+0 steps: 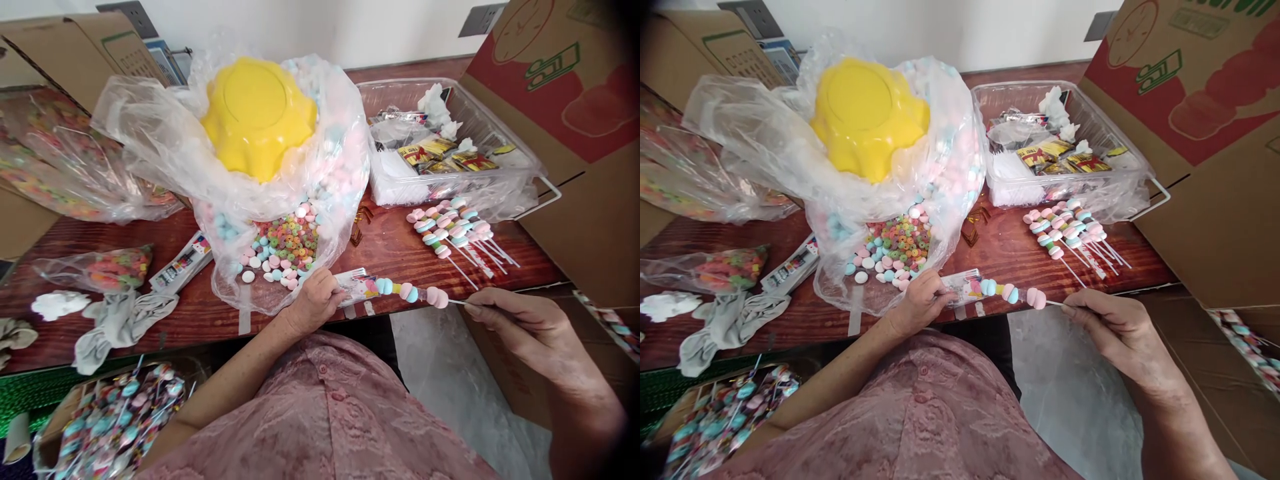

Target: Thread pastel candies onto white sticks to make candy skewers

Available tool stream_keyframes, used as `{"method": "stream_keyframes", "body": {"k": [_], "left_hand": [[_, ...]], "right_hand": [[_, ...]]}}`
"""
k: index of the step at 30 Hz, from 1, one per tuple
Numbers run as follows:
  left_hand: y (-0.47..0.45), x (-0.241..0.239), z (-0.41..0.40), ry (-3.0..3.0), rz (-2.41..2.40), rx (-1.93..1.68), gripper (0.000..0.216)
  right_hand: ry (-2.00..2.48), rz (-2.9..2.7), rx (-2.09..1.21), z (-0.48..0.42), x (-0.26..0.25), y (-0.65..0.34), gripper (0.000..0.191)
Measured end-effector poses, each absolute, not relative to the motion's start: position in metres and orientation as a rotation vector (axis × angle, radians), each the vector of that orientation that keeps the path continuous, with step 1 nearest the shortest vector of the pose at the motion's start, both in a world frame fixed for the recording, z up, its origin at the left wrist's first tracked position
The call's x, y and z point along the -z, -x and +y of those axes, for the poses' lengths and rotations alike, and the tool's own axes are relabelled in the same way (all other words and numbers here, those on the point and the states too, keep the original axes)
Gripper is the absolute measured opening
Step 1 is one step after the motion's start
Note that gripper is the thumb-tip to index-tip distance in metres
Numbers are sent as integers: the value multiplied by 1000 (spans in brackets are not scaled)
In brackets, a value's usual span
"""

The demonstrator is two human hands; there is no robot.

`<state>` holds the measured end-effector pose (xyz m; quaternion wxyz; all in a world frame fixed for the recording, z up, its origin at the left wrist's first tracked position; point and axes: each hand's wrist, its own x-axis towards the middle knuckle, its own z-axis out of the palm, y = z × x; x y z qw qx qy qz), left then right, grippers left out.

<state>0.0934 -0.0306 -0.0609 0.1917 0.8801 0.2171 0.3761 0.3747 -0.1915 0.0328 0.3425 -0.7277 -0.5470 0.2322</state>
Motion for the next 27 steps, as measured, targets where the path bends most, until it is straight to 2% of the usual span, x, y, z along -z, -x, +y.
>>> {"method": "stream_keyframes", "body": {"k": [5, 12, 18, 27], "left_hand": [[-93, 61, -33, -2355, 707, -1002, 25], [-94, 67, -34, -2196, 736, -1036, 28], [-96, 68, -36, -2243, 706, -1056, 29], [-95, 63, -36, -2407, 652, -1044, 27]], "right_hand": [[1797, -1592, -599, -193, -45, -372, 19], [1765, -1397, -473, -202, -22, -381, 8], [1772, -1227, -361, -204, -15, -382, 8], [1805, -1480, -475, -199, -26, -379, 11]]}}
